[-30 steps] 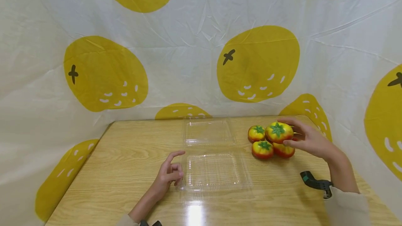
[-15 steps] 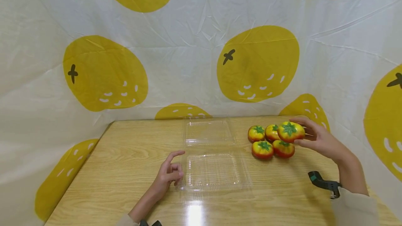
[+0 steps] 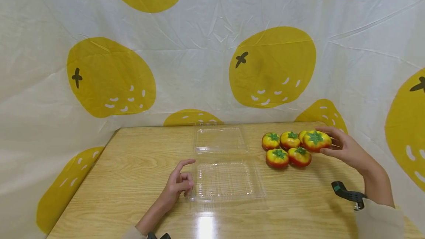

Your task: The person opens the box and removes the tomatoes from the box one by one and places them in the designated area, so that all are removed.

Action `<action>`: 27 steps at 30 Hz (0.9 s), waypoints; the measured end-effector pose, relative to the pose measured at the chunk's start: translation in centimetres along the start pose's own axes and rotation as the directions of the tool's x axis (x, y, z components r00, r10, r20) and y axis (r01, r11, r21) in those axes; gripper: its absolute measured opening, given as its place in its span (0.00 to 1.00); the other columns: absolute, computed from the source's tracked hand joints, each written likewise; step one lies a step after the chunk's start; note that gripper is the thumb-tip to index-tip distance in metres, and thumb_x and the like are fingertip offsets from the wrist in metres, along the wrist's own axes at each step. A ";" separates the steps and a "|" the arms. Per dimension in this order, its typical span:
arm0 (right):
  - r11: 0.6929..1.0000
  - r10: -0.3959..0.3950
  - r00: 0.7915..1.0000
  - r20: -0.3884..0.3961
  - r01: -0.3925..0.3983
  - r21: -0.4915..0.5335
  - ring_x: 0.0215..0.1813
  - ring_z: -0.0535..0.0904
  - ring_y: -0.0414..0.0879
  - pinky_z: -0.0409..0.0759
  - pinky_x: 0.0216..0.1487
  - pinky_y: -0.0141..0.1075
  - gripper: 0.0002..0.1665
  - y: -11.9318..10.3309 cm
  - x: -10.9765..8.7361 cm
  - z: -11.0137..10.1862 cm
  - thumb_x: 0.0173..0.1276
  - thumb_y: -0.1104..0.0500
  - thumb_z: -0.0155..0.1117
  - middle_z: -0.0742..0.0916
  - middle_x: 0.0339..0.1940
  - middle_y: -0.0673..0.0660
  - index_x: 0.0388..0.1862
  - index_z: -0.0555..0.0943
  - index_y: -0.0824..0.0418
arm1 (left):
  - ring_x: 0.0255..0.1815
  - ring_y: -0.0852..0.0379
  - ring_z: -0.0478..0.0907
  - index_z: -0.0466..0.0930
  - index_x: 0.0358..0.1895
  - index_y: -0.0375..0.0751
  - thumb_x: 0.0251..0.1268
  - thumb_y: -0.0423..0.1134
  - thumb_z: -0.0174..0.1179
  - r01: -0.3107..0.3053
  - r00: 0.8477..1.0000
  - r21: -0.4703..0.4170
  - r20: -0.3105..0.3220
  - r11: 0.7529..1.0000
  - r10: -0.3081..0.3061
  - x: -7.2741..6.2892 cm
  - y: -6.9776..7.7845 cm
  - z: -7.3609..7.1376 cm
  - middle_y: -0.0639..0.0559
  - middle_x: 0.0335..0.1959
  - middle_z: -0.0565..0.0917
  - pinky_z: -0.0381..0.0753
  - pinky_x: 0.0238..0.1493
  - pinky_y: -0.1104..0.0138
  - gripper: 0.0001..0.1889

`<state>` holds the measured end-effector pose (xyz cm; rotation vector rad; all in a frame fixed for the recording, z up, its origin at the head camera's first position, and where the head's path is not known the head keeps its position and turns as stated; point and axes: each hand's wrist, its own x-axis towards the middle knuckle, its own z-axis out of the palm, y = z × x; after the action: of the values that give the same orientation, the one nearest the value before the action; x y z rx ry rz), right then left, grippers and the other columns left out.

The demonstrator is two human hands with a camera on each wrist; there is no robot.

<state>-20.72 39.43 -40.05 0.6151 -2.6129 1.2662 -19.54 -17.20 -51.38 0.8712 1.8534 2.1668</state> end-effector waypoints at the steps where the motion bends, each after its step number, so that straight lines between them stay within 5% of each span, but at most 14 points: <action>1: 1.000 0.007 1.000 -0.002 -0.007 -0.008 0.56 0.72 0.20 0.78 0.47 0.18 0.37 0.1 -0.1 -0.1 0.69 0.73 0.64 0.73 0.64 0.30 0.75 0.68 0.58 | 0.18 0.51 0.63 0.52 0.77 0.28 0.68 0.26 0.52 0.001 1.000 0.000 -0.001 1.000 -0.001 0.0 0.0 0.0 0.55 0.25 0.75 0.68 0.17 0.62 0.34; 7: 0.999 0.039 0.999 -0.017 -0.040 -0.027 0.55 0.71 0.18 0.75 0.47 0.16 0.36 0.9 -0.6 -0.4 0.69 0.72 0.65 0.72 0.63 0.28 0.74 0.68 0.59 | 0.18 0.53 0.63 0.55 0.77 0.33 0.68 0.27 0.53 0.003 1.000 0.005 -0.006 1.000 -0.003 -0.1 0.1 0.0 0.55 0.25 0.75 0.69 0.18 0.63 0.34; 17: 0.999 0.037 0.999 -0.031 -0.037 -0.019 0.55 0.72 0.19 0.76 0.46 0.17 0.35 2.2 -1.0 -0.9 0.69 0.73 0.64 0.74 0.60 0.26 0.73 0.69 0.57 | 0.19 0.60 0.66 0.49 0.77 0.26 0.67 0.26 0.54 0.028 0.999 0.004 -0.022 1.000 -0.028 0.0 -0.1 0.0 0.57 0.25 0.76 0.70 0.20 0.69 0.37; 27: 0.995 0.095 0.995 -0.020 -0.095 0.000 0.53 0.71 0.19 0.78 0.44 0.21 0.31 3.7 -1.5 -0.8 0.71 0.71 0.63 0.73 0.58 0.25 0.71 0.69 0.63 | 0.18 0.54 0.64 0.54 0.77 0.30 0.68 0.26 0.53 0.004 1.000 -0.010 -0.005 1.000 -0.004 0.0 0.1 0.0 0.56 0.25 0.76 0.68 0.18 0.64 0.34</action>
<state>-20.99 42.58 -42.67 0.4798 -2.6551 1.2907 -19.48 -17.23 -51.28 0.8601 1.8438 2.1757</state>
